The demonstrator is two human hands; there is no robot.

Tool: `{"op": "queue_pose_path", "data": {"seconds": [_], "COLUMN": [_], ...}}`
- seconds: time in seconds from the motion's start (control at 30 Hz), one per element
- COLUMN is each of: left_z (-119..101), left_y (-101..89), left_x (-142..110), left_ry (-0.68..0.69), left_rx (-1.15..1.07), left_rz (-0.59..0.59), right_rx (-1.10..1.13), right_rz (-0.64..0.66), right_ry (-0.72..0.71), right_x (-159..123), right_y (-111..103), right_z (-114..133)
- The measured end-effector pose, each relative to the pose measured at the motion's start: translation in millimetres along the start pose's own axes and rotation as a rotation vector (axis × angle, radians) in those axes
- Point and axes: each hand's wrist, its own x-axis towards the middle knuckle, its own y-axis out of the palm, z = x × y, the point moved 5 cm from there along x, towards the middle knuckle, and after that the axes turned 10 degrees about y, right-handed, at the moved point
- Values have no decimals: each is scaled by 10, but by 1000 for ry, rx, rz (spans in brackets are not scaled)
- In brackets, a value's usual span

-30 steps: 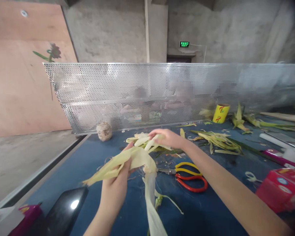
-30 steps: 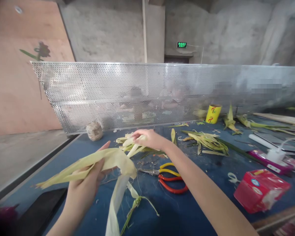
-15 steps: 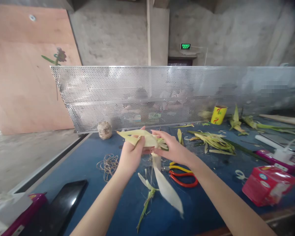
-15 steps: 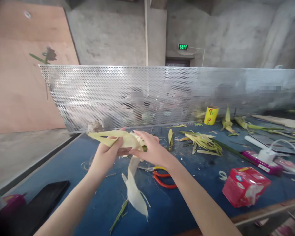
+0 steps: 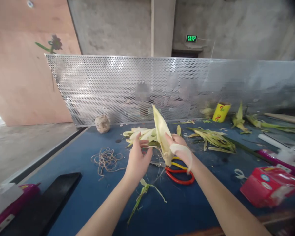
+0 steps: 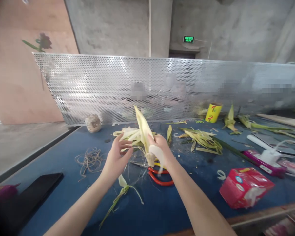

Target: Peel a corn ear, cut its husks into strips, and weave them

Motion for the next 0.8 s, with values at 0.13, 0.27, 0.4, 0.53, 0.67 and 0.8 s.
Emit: {"op": "queue_pose_path", "data": {"seconds": [0.13,0.27,0.4,0.53,0.67,0.8], "left_z": [16,-4,-60,-185,-358,-366], "left_y": [198,257,189,160,212,205], "left_x": [-76,-134,-123,-125,-178,-164], "left_ry": [-100,-52,193,426,689,746], "left_rx": [14,99,372,647,770,855], "left_rz": [191,211,131,60,66,87], "right_rx": [-50,-1,334,618,708,738], "right_rz": [-52,-52,90,214,219,232], "right_ry": [72,103,169,236,254,240], "right_x": [-13,-40,-72,-113,-129,-142], "right_y": [-78,-89,-34,11,-25,-55], "right_z": [33,13,-34,-19,9,36]}}
